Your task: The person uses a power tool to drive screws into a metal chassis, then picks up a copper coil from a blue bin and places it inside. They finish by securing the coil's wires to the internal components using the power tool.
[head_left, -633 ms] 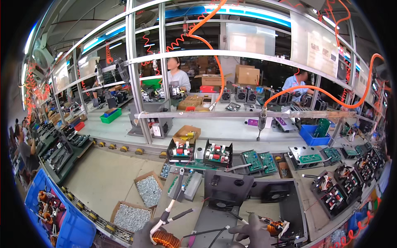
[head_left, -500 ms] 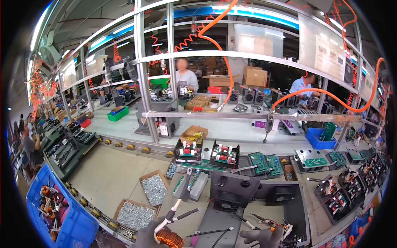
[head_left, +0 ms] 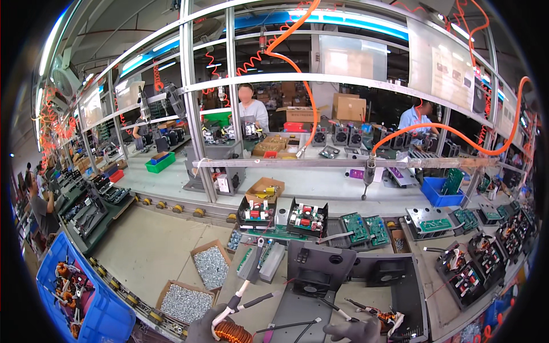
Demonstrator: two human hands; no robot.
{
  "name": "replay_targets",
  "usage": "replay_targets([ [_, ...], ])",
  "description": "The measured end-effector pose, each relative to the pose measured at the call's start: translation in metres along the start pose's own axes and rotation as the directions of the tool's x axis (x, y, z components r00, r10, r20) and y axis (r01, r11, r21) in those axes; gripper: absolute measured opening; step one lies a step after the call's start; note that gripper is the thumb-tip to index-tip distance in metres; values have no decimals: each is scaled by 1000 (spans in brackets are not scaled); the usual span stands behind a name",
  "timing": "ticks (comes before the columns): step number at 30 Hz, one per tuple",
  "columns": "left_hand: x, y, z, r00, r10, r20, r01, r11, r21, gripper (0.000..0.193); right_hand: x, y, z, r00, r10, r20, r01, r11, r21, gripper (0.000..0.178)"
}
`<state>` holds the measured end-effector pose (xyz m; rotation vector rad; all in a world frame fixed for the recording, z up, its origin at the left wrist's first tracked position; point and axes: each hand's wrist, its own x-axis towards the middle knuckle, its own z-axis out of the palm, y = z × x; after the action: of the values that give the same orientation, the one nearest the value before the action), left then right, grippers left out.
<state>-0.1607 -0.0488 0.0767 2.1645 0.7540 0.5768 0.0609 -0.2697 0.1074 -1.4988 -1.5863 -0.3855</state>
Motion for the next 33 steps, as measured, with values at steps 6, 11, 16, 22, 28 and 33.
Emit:
replay_targets([
  [6,0,-10,1,999,33,20,-33,999,40,80,-74,21,22,955,277,109,-296,854,427,78],
  [11,6,-3,0,999,41,21,-43,996,76,81,6,6,-2,947,273,171,-278,961,5,57],
  [16,28,57,-2,881,464,93,-473,870,137,77,15,3,7,979,170,111,-189,963,191,62],
  [22,63,127,47,482,872,89,-865,489,-107,72,39,23,34,888,285,362,-445,732,515,53],
  [28,83,126,45,458,818,349,-762,563,-321,71,13,34,17,785,406,469,-619,565,546,47],
  [33,50,10,66,648,509,567,-487,849,-206,63,-79,21,42,651,365,665,-758,267,595,35],
])
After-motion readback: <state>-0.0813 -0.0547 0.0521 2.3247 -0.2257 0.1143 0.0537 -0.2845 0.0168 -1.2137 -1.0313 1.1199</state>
